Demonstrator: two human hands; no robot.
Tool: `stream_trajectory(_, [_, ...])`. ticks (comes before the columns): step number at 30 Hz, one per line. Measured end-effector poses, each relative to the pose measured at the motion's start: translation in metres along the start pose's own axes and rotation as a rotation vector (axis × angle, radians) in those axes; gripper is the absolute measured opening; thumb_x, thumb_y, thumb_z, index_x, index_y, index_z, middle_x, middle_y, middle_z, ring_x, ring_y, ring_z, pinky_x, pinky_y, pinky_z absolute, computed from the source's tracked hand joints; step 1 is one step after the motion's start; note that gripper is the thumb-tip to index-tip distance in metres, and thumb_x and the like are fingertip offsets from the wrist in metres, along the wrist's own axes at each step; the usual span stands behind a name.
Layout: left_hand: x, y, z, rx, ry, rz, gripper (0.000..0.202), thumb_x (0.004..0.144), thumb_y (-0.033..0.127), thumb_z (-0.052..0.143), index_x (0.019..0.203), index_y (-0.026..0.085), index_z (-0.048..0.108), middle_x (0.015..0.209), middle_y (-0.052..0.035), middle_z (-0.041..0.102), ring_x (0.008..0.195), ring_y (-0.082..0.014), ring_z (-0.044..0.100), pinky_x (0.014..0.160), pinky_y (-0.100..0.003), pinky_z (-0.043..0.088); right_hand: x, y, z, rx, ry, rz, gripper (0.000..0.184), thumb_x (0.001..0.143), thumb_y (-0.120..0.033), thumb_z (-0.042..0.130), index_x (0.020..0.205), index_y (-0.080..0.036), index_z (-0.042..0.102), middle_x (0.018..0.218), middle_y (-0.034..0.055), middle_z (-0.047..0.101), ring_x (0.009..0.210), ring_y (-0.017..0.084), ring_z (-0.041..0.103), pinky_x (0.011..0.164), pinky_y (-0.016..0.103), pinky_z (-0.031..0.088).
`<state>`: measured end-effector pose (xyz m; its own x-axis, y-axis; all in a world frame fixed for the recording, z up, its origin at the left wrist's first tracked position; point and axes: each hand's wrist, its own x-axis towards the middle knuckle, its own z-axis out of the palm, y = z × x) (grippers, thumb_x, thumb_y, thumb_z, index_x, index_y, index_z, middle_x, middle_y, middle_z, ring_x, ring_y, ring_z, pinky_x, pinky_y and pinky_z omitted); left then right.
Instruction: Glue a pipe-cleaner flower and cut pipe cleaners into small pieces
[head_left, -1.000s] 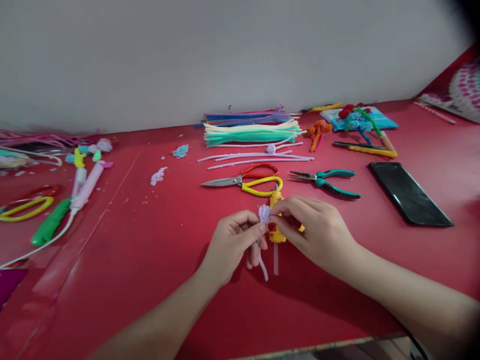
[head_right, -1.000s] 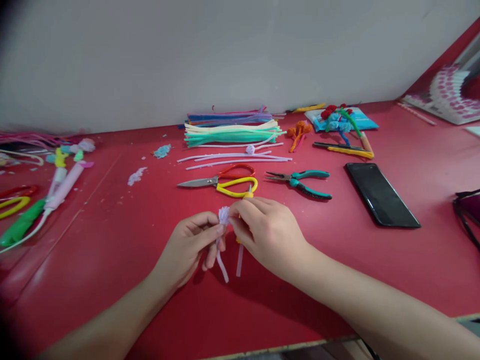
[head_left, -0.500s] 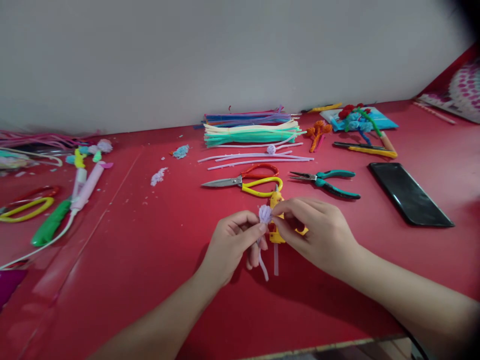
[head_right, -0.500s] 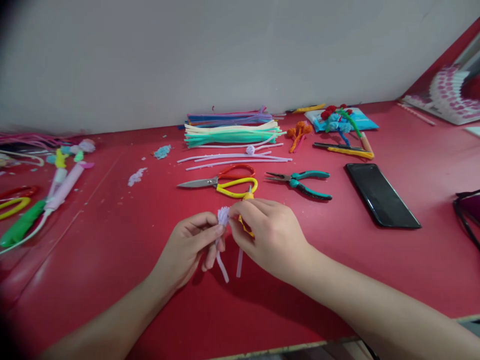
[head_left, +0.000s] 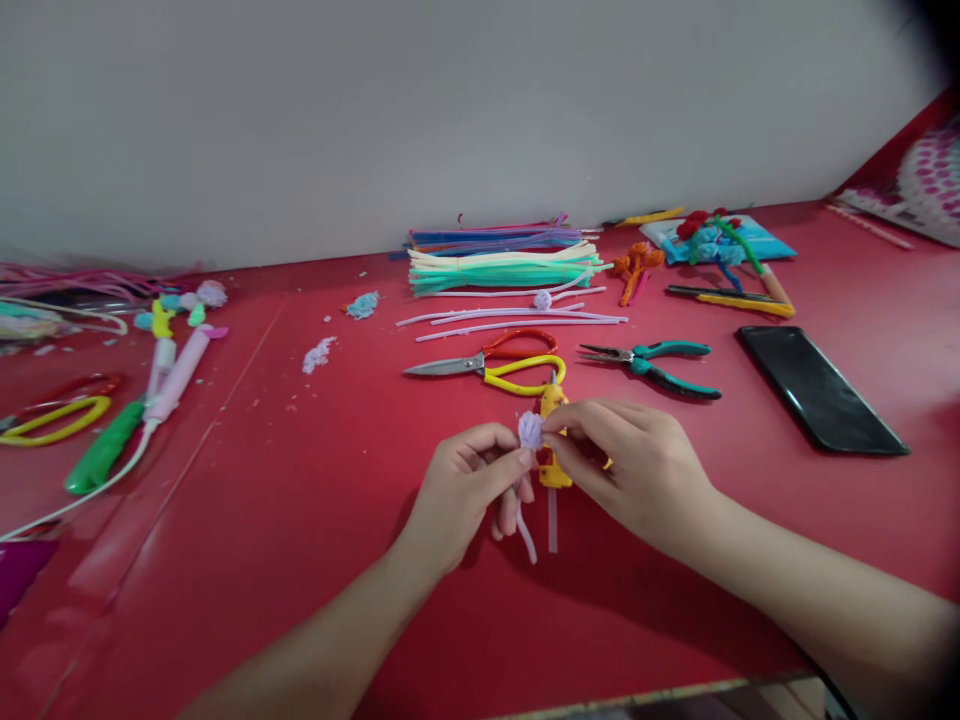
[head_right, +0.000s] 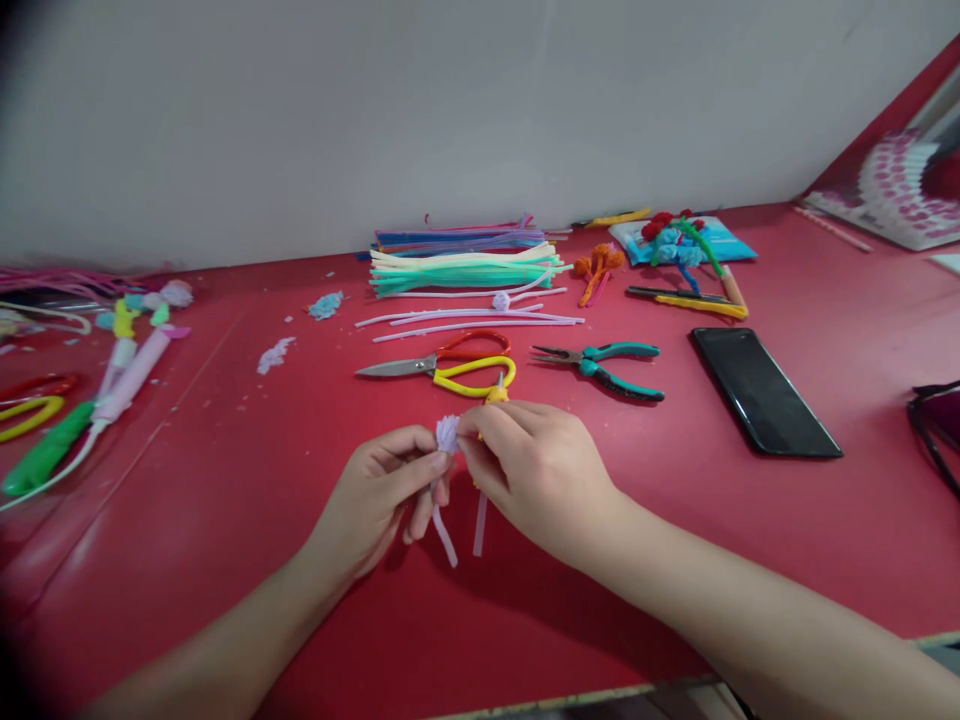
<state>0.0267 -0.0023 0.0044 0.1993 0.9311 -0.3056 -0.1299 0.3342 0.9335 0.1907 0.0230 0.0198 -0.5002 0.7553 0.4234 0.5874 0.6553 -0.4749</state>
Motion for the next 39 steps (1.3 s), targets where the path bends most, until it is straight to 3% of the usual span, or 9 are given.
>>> stream_trajectory(5, [0.0, 0.002, -0.001, -0.027, 0.02, 0.013, 0.017, 0.073, 0.031, 0.053, 0.068, 0.015, 0.052, 0.055, 0.0008, 0.056, 0.032, -0.0052, 0.045, 0.03, -0.016, 0.033, 0.006, 0.009, -0.008, -0.14, -0.028, 0.067, 0.015, 0.078, -0.022, 0.044, 0.089, -0.018, 0.053, 0.071, 0.0017, 0.057, 0.061, 0.011, 0.051, 0.057, 0.023, 0.037])
stream_trajectory(10, [0.003, 0.004, -0.006, -0.076, 0.093, 0.076, 0.019, 0.074, 0.032, 0.05, 0.076, 0.014, 0.056, 0.062, -0.0011, 0.058, 0.04, -0.0074, 0.05, 0.037, -0.019, 0.039, 0.006, 0.033, -0.017, -0.321, -0.344, 0.078, 0.018, 0.074, -0.034, 0.05, 0.082, -0.018, 0.055, 0.077, 0.0053, 0.055, 0.07, 0.016, 0.053, 0.06, 0.027, 0.037])
stream_trajectory(13, [0.005, 0.005, -0.01, -0.081, 0.109, 0.091, 0.018, 0.073, 0.031, 0.051, 0.077, 0.014, 0.056, 0.064, -0.0015, 0.058, 0.043, -0.0074, 0.05, 0.038, -0.019, 0.039, -0.002, 0.037, -0.018, -0.317, -0.439, 0.035, 0.018, 0.071, -0.034, 0.053, 0.083, -0.02, 0.055, 0.081, 0.0042, 0.054, 0.07, 0.016, 0.052, 0.059, 0.027, 0.037])
stream_trajectory(15, [0.006, 0.005, -0.012, -0.077, 0.124, 0.112, 0.017, 0.073, 0.031, 0.052, 0.075, 0.014, 0.055, 0.066, -0.002, 0.058, 0.043, -0.007, 0.049, 0.037, -0.018, 0.037, -0.007, 0.036, -0.014, -0.307, -0.45, 0.019, 0.021, 0.065, -0.025, 0.057, 0.085, -0.02, 0.054, 0.082, 0.0043, 0.054, 0.069, 0.016, 0.052, 0.057, 0.027, 0.036])
stream_trajectory(17, [0.006, 0.005, -0.013, -0.073, 0.147, 0.136, 0.017, 0.073, 0.031, 0.052, 0.074, 0.014, 0.055, 0.067, -0.0025, 0.059, 0.043, -0.0059, 0.047, 0.035, -0.017, 0.033, -0.01, 0.034, -0.01, -0.257, -0.447, 0.065, 0.027, 0.059, -0.013, 0.056, 0.086, -0.018, 0.052, 0.08, 0.0044, 0.054, 0.067, 0.015, 0.052, 0.055, 0.025, 0.036])
stream_trajectory(20, [0.006, 0.006, -0.014, -0.08, 0.187, 0.154, 0.016, 0.072, 0.03, 0.053, 0.07, 0.014, 0.053, 0.067, -0.0022, 0.059, 0.041, -0.004, 0.042, 0.032, -0.015, 0.027, -0.006, 0.03, -0.009, -0.161, -0.419, 0.154, 0.03, 0.059, -0.01, 0.052, 0.088, -0.017, 0.05, 0.079, 0.0034, 0.053, 0.064, 0.013, 0.052, 0.053, 0.024, 0.036])
stream_trajectory(27, [0.008, 0.006, -0.016, -0.139, 0.309, 0.196, 0.015, 0.069, 0.028, 0.057, 0.066, 0.015, 0.05, 0.06, 0.0015, 0.053, 0.04, -0.0027, 0.037, 0.032, -0.015, 0.022, 0.011, 0.013, -0.022, -0.044, -0.041, 0.087, 0.015, 0.066, -0.021, 0.056, 0.078, -0.021, 0.046, 0.075, 0.0025, 0.052, 0.064, 0.015, 0.049, 0.053, 0.025, 0.037])
stream_trajectory(32, [0.009, 0.004, -0.017, -0.176, 0.323, 0.234, 0.013, 0.07, 0.025, 0.056, 0.063, 0.016, 0.049, 0.046, 0.0061, 0.045, 0.038, -0.0036, 0.037, 0.035, -0.015, 0.029, -0.001, 0.0, -0.005, 0.129, -0.058, -0.097, 0.015, 0.072, -0.022, 0.053, 0.085, -0.021, 0.047, 0.084, 0.0049, 0.053, 0.075, 0.015, 0.053, 0.063, 0.025, 0.042])
stream_trajectory(39, [0.008, 0.003, -0.018, -0.205, 0.288, 0.228, 0.011, 0.072, 0.023, 0.054, 0.065, 0.017, 0.049, 0.047, 0.0049, 0.047, 0.04, -0.0056, 0.041, 0.037, -0.016, 0.033, -0.005, -0.001, 0.002, 0.131, -0.09, -0.14, 0.011, 0.073, -0.025, 0.052, 0.081, -0.019, 0.048, 0.073, 0.004, 0.051, 0.067, 0.015, 0.05, 0.059, 0.027, 0.04])
